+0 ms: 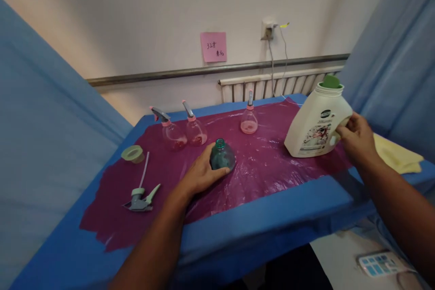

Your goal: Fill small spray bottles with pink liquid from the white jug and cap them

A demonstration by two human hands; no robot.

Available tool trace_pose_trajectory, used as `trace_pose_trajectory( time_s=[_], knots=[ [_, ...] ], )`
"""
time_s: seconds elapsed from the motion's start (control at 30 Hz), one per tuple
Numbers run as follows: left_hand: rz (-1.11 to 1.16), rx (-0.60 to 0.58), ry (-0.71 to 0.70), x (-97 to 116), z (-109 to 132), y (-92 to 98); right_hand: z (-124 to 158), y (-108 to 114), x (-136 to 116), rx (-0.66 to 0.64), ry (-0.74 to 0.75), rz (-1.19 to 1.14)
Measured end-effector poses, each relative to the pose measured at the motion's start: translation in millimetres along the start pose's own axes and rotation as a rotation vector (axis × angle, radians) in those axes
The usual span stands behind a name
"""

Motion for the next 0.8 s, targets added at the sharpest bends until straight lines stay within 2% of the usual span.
trace_pose_trajectory(
  time_s=[0.03,0.1,0.23,0.4,0.5,0.7,0.8],
  knots=[
    [0.005,0.000,0.003,2,0,0.5,-1,-1,3,-0.028,-0.070,0.039],
    [0.016,-0.007,0.005,6,1,0.8,0,1,4,-0.026,-0.112,0.119],
    [0.030,-0.026,0.018,9,2,0.4,2,10,0,-0.043,-0.089,0.230],
    [0.048,-0.043,0.002,6,1,0.0,-2,19,-13,0.027,-0.080,0.338],
    [0.031,-0.032,-0.003,3,1,-0.6,-4,24,-29,0.075,-0.082,0.385],
    [0.053,-0.033,-0.022,0,0,-4.0,-10,27,-72,0.008,0.048,0.589],
    [0.067,-0.036,-0.033,2,0,-4.2,-13,22,-88,-0.018,0.146,0.625]
  ],
)
Point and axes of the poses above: each hand's wrist, its own z-axis away from the middle knuckle, its own y-axis out of the back of the hand, x = y × z, the point moved 3 cm from there along -z, towards the middle knuckle, and after that the axes turned 5 degrees about -x, right-handed, at the moved point
